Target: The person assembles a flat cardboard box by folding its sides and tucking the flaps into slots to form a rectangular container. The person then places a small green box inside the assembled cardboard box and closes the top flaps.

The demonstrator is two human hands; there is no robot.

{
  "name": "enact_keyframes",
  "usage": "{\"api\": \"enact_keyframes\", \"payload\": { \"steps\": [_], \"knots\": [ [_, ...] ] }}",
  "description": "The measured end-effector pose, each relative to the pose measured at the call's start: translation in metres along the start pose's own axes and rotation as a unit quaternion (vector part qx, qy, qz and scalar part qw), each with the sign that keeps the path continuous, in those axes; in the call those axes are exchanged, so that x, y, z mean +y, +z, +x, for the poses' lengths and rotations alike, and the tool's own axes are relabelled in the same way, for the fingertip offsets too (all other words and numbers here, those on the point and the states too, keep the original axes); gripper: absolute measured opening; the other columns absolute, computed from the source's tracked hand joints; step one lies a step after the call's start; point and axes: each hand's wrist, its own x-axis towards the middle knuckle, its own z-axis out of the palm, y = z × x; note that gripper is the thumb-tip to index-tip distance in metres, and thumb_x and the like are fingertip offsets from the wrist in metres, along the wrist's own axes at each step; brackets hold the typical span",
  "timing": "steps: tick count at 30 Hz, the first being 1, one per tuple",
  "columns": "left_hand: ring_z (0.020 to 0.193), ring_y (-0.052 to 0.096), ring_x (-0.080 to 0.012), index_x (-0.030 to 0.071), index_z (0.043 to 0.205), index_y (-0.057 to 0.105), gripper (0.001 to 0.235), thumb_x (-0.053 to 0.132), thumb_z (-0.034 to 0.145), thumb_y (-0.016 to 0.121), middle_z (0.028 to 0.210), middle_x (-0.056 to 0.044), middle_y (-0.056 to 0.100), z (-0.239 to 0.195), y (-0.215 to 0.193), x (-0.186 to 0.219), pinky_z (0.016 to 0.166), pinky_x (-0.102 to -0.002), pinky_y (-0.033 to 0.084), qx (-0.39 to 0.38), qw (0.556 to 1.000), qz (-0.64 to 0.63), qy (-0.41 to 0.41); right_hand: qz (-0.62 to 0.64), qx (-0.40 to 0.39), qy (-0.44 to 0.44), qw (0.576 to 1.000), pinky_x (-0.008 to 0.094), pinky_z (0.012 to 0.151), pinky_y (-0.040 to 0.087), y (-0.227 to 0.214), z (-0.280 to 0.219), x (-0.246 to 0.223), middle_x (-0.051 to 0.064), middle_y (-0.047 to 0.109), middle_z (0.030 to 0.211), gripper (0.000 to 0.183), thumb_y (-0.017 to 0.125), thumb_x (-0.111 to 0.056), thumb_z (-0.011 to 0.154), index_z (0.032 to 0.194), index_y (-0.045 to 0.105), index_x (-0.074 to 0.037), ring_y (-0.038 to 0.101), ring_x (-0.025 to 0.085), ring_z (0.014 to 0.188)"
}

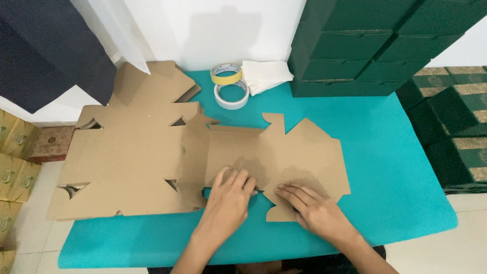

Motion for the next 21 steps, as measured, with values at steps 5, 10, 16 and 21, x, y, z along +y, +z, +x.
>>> {"api": "enact_keyframes", "payload": {
  "steps": [5,10,16,21],
  "knots": [
    [0.113,0.050,-0.0211,0.013,0.128,0.049,0.025,0.020,0.105,0.043,0.126,-0.006,0.050,-0.015,0.004,0.024,0.102,-0.047,0.040,0.042,0.993,0.109,-0.025,0.122,0.047,0.073,0.989,0.038,0.086,0.053,-0.003,0.017,0.003,0.005,0.070,0.106,0.021,0.064,-0.019,0.092,0.109,0.068,-0.007,0.065,0.023,0.098],
    [0.102,0.064,-0.0189,0.016,0.119,0.064,0.022,0.023,0.105,0.049,0.116,-0.005,0.064,-0.036,0.029,0.049,0.088,-0.036,0.048,0.197,0.973,0.123,0.014,0.160,0.037,0.233,0.959,0.038,0.054,0.041,0.031,0.014,0.027,0.006,0.052,0.061,0.039,0.072,-0.034,0.090,0.069,0.050,-0.010,0.054,0.022,0.054],
    [0.132,0.049,-0.0294,-0.006,0.142,0.045,0.069,0.050,0.101,0.048,0.148,-0.020,0.046,-0.029,0.060,0.066,0.108,-0.039,0.041,0.019,0.995,0.099,0.015,0.250,0.000,0.318,0.914,0.034,0.066,0.053,0.032,0.025,0.034,0.002,0.064,0.090,0.046,0.074,-0.034,0.085,0.119,0.052,-0.012,0.067,0.017,0.069],
    [0.133,0.044,-0.0307,-0.010,0.146,0.034,0.082,0.056,0.098,0.045,0.149,-0.023,0.041,-0.025,0.071,0.075,0.110,-0.043,0.036,-0.015,0.994,0.095,-0.056,0.265,0.005,0.294,0.918,0.030,0.069,0.055,0.019,0.034,0.030,0.003,0.056,0.103,0.058,0.073,-0.029,0.085,0.138,0.051,-0.015,0.062,0.013,0.066]
  ]
}}
